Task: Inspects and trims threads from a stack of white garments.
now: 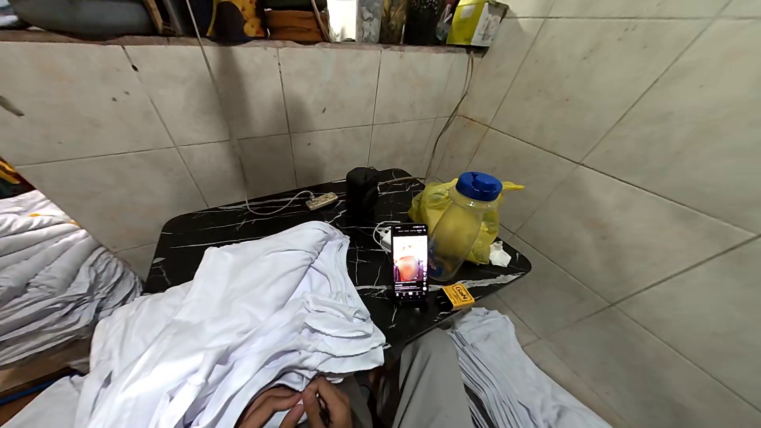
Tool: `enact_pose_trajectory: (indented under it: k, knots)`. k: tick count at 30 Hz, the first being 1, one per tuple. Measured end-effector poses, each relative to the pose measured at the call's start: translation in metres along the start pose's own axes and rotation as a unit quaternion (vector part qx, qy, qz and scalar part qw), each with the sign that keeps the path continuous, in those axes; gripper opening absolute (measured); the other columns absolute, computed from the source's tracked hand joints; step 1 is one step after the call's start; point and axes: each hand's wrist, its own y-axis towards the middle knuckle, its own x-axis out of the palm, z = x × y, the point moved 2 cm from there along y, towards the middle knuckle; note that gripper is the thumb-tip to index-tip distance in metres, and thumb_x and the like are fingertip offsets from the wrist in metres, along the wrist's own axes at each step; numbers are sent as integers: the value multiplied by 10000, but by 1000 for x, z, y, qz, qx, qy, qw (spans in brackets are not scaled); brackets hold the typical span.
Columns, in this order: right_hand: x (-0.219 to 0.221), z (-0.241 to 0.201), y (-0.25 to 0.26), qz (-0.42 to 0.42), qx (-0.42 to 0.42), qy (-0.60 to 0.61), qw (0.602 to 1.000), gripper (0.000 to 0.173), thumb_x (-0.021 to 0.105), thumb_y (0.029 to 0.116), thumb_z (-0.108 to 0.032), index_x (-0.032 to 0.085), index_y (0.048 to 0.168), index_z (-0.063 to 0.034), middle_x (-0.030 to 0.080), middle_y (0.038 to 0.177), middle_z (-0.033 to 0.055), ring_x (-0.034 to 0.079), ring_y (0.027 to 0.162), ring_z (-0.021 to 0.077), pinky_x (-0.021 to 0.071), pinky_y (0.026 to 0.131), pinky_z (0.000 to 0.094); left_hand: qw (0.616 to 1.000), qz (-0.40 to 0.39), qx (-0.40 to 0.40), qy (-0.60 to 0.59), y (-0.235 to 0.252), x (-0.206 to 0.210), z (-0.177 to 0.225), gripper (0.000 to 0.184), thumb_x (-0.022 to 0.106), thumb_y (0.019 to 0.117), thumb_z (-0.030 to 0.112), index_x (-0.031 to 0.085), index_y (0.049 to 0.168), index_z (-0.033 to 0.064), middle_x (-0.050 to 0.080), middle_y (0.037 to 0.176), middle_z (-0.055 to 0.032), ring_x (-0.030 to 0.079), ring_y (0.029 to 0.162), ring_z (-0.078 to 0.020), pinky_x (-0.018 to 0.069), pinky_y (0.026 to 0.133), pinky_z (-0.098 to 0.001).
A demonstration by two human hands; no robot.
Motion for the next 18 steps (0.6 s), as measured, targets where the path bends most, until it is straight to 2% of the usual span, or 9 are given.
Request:
enact_pose_trajectory:
  k: [18]
  knots:
    - [0, -1, 0, 1, -2, -4, 1000, 215, 567, 1015, -70, 654, 909, 95, 620, 740, 115, 543, 636, 59, 470, 620, 190, 1000, -11, -1, -5, -1, -1, -3, 138, 757, 917, 84, 766, 1037, 16, 738, 1063, -41, 674, 1075, -73, 553, 992, -273]
